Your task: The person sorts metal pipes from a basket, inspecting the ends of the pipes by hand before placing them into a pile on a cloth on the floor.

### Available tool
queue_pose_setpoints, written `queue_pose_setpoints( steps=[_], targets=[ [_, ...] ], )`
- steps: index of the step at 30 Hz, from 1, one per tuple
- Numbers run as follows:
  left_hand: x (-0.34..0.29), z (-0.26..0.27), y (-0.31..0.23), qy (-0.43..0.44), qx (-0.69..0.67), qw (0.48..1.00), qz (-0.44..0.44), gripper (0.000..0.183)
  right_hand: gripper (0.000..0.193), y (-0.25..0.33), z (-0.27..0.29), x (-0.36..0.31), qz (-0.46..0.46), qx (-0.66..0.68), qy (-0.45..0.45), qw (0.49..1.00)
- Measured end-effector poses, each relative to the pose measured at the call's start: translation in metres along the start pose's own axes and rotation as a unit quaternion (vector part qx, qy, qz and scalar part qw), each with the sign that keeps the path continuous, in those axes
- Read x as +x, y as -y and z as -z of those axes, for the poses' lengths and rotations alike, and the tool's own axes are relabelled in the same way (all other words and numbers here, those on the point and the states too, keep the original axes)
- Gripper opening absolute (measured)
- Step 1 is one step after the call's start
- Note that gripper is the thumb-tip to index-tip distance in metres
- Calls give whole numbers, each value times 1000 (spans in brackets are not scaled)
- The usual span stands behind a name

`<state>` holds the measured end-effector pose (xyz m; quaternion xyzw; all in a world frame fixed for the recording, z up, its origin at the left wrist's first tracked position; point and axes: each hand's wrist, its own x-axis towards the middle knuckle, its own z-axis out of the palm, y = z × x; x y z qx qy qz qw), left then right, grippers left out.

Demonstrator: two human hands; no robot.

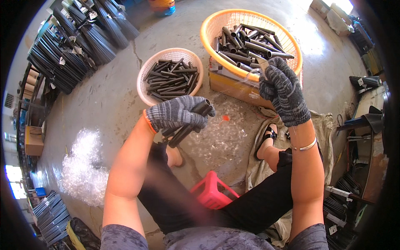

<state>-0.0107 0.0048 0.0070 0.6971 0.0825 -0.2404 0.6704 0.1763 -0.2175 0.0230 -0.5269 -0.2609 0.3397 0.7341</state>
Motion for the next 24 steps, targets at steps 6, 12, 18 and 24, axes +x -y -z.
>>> queue_pose_setpoints(
  steps=[6,12,18,24],
  targets=[
    [-10,7,0,-130,-64,972,-183,49,8,-16,-4,-5,-24,-129,32,991],
    [-11,-3,-6,-104,-136,957,-233,53,24,-42,-3,-10,-16,-240,71,968],
    [-14,-2,-12,-57,-128,982,-130,34,17,-50,-4,-6,124,-415,65,899],
    [-14,-6,-17,-56,-83,990,-101,23,12,-45,2,-1,131,-500,50,855]
  ],
)
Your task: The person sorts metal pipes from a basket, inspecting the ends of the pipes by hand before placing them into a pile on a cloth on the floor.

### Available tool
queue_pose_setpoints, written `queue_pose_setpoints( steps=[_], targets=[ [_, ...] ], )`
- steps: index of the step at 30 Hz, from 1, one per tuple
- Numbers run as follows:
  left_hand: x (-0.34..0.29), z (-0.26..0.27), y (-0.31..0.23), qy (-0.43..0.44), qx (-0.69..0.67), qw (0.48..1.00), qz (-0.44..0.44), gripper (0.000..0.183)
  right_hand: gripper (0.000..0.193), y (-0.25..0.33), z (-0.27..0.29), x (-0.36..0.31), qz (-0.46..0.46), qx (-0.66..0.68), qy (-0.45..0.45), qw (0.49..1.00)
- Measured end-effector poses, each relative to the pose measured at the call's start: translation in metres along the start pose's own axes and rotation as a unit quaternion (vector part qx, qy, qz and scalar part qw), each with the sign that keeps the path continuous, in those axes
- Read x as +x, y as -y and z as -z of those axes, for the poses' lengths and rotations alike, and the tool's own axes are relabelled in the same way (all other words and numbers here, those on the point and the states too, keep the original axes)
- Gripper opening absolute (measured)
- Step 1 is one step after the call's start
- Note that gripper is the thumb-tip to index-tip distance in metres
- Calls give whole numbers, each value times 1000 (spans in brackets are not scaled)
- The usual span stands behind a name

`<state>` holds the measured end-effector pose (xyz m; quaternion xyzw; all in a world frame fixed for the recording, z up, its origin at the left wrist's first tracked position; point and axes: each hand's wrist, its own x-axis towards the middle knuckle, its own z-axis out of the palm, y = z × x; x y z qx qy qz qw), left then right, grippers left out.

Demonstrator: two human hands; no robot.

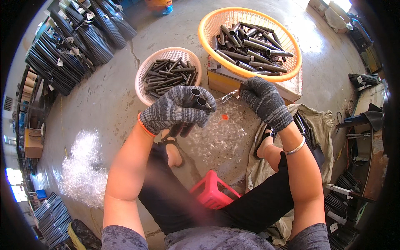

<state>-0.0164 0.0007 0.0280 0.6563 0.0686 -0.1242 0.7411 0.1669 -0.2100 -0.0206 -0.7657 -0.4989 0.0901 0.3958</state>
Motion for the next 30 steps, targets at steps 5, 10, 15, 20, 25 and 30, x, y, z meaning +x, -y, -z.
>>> queue_pose_setpoints(
  steps=[5,10,15,20,25,30],
  targets=[
    [-1,-5,-3,12,20,1000,10,22,12,-3,-9,-1,15,-34,-65,997],
    [1,-13,8,45,53,995,-74,23,13,9,-18,6,-11,-100,-66,993],
    [19,-24,17,68,131,978,-146,17,12,-5,-27,17,-19,-45,-87,995],
    [30,-28,16,76,179,971,-140,21,13,-15,-28,28,35,-54,-175,982],
    [32,-25,16,64,166,969,-169,21,12,2,-23,35,24,-56,-226,972],
    [32,-27,16,74,144,970,-180,20,11,8,-17,34,29,-37,-246,968]
  ],
)
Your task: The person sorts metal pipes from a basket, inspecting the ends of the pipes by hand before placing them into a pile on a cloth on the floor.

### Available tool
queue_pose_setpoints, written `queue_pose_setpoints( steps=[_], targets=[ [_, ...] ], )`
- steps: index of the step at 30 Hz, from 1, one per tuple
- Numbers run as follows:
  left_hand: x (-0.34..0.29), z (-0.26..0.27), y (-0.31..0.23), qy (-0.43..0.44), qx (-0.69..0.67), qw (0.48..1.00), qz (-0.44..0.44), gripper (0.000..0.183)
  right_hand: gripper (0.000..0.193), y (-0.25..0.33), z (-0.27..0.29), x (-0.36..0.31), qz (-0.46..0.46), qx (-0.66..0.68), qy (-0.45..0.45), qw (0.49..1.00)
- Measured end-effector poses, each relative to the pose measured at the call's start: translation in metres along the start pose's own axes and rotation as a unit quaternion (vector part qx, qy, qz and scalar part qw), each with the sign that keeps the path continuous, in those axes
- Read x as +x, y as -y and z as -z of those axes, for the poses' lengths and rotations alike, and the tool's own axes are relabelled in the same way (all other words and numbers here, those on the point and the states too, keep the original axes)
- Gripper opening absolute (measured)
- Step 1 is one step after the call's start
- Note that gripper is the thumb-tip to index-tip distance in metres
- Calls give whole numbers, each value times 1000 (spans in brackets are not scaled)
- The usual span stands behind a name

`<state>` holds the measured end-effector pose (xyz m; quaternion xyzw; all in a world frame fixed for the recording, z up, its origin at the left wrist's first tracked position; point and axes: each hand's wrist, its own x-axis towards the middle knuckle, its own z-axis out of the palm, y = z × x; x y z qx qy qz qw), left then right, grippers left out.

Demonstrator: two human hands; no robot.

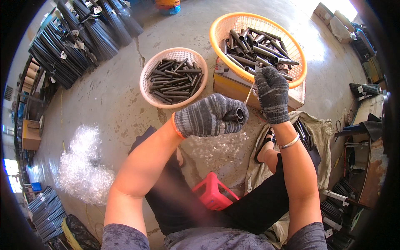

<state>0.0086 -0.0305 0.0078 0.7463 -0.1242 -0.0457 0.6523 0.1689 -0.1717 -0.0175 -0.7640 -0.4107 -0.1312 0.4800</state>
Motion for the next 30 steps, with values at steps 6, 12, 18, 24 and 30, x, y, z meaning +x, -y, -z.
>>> queue_pose_setpoints(
  steps=[6,12,18,24,30],
  targets=[
    [0,4,-7,-9,66,998,-2,18,6,-8,7,0,51,-98,26,994],
    [-3,-1,-8,-19,30,999,-9,13,13,-23,7,2,28,-44,-35,998],
    [-23,4,-14,-26,23,999,-24,14,12,-83,78,31,-299,125,-67,944],
    [-35,22,4,-125,-11,992,32,56,13,-22,67,4,88,111,355,924],
    [-22,21,2,-133,14,988,82,92,23,8,59,4,72,202,343,915]
  ],
)
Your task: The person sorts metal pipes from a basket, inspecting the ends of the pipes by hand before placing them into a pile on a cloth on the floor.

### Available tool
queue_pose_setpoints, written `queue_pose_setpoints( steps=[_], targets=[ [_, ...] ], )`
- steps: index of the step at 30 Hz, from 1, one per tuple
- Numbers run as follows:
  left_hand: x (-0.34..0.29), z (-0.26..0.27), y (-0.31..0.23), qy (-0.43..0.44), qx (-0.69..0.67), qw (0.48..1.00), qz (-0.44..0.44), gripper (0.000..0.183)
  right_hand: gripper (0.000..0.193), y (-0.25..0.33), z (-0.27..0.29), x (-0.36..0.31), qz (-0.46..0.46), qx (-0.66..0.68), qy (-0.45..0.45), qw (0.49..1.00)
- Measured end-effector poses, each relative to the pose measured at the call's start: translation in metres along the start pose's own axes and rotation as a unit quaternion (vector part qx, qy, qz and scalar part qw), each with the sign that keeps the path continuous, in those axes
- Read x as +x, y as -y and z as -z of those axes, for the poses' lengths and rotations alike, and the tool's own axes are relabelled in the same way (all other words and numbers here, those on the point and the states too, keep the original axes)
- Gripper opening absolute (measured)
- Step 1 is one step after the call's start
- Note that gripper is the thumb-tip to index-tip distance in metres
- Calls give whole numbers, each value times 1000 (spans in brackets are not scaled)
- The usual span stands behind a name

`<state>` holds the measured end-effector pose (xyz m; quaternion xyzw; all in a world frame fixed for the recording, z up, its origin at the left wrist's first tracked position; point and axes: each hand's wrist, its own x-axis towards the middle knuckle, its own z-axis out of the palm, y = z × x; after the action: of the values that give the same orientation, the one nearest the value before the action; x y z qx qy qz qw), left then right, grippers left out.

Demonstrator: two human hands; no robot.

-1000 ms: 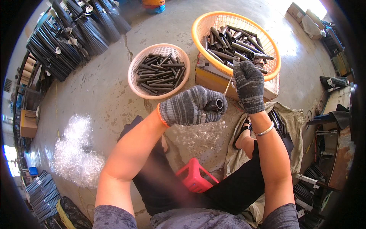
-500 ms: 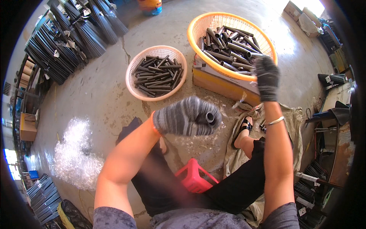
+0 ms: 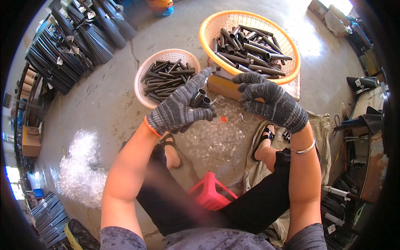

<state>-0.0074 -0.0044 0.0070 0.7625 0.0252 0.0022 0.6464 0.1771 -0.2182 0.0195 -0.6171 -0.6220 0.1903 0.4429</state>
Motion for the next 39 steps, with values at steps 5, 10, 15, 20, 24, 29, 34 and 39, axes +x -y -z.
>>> queue_pose_setpoints(
  steps=[5,10,15,20,24,29,34,39],
  targets=[
    [11,-13,-10,14,83,996,-7,102,28,8,-23,12,54,124,4,991],
    [17,-26,6,38,-62,997,21,109,21,22,-40,13,-54,191,47,979],
    [18,-24,20,51,186,981,-12,116,18,3,-48,8,-23,115,46,992],
    [19,-20,10,39,129,991,19,119,19,1,-39,10,-12,78,55,995],
    [18,-7,12,37,-69,996,40,117,19,-1,-23,3,-118,187,17,975],
    [17,-5,12,38,-36,998,37,101,17,-2,-13,-2,-208,167,-13,964],
    [14,-3,14,47,0,996,76,83,16,0,-23,5,-197,224,-47,953],
    [14,-9,1,100,79,989,72,83,17,-5,-27,6,-198,239,-41,950]
  ],
)
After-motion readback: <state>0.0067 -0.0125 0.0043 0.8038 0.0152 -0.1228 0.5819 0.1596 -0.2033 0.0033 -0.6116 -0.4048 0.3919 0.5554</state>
